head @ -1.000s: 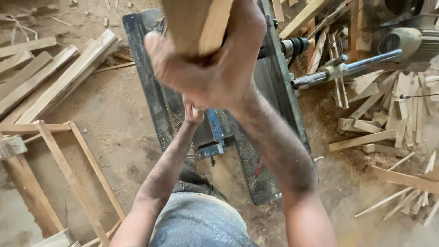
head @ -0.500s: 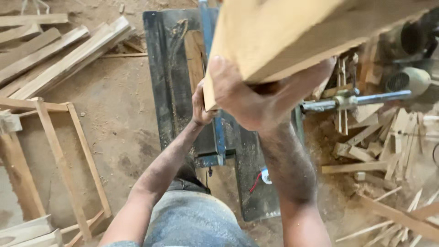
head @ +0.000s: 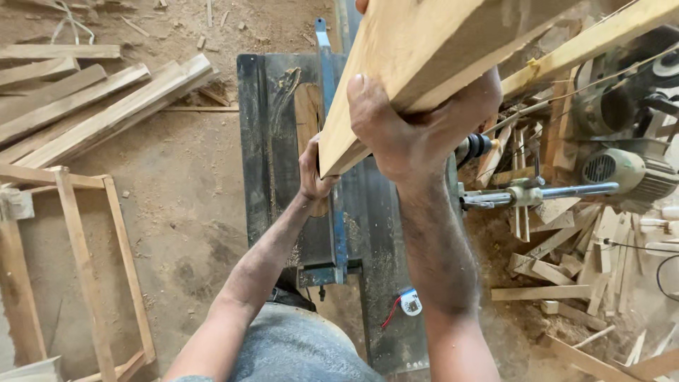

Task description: The person picks up long wooden boards from a pile on the floor and feeds them across a jointer, running each board's edge over the cutter while holding it steady. The planed boards are then stacked on a pallet on the floor.

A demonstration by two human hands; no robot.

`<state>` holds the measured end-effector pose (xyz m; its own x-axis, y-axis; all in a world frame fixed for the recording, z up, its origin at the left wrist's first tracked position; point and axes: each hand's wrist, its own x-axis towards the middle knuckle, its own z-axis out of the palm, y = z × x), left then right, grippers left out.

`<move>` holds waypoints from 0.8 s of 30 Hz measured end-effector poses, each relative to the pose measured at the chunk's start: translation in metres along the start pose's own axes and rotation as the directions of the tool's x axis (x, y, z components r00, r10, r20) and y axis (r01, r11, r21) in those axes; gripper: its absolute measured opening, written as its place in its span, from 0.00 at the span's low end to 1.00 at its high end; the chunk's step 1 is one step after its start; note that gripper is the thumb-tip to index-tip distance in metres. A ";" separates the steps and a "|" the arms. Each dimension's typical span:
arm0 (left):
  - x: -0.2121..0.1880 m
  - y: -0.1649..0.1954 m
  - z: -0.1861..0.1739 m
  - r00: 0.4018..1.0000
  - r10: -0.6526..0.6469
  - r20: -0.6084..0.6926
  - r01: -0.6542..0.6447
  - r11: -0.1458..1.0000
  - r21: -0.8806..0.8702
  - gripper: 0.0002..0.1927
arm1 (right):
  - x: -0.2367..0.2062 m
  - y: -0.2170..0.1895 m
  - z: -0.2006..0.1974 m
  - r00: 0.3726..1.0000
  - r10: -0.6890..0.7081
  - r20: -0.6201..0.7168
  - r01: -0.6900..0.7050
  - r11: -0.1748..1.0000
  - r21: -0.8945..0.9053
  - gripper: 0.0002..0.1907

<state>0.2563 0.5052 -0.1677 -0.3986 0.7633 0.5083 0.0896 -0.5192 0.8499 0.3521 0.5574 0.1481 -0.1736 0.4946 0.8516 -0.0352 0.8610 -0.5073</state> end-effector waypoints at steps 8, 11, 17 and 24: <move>0.022 -0.011 -0.002 1.000 0.006 -0.024 -0.005 1.000 0.019 0.49 | 0.028 0.013 0.012 1.000 0.003 -0.009 -0.002 0.999 0.038 0.19; 0.030 -0.011 -0.004 0.999 -0.029 -0.032 0.032 0.994 0.105 0.48 | 0.032 0.018 0.016 1.000 0.022 0.005 -0.022 0.997 0.071 0.19; 0.051 -0.015 -0.007 0.999 -0.017 -0.034 0.020 0.997 0.075 0.53 | 0.045 0.032 0.029 0.999 0.050 0.003 -0.050 0.989 0.141 0.20; 0.094 -0.038 -0.011 1.000 0.000 -0.023 0.002 0.995 0.104 0.50 | 0.073 0.067 0.045 0.998 0.064 0.028 -0.068 0.988 0.139 0.19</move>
<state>0.2051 0.5922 -0.1539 -0.4196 0.7543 0.5050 0.1835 -0.4744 0.8610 0.2929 0.6463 0.1706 -0.2033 0.5455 0.8131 -0.1599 0.8008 -0.5772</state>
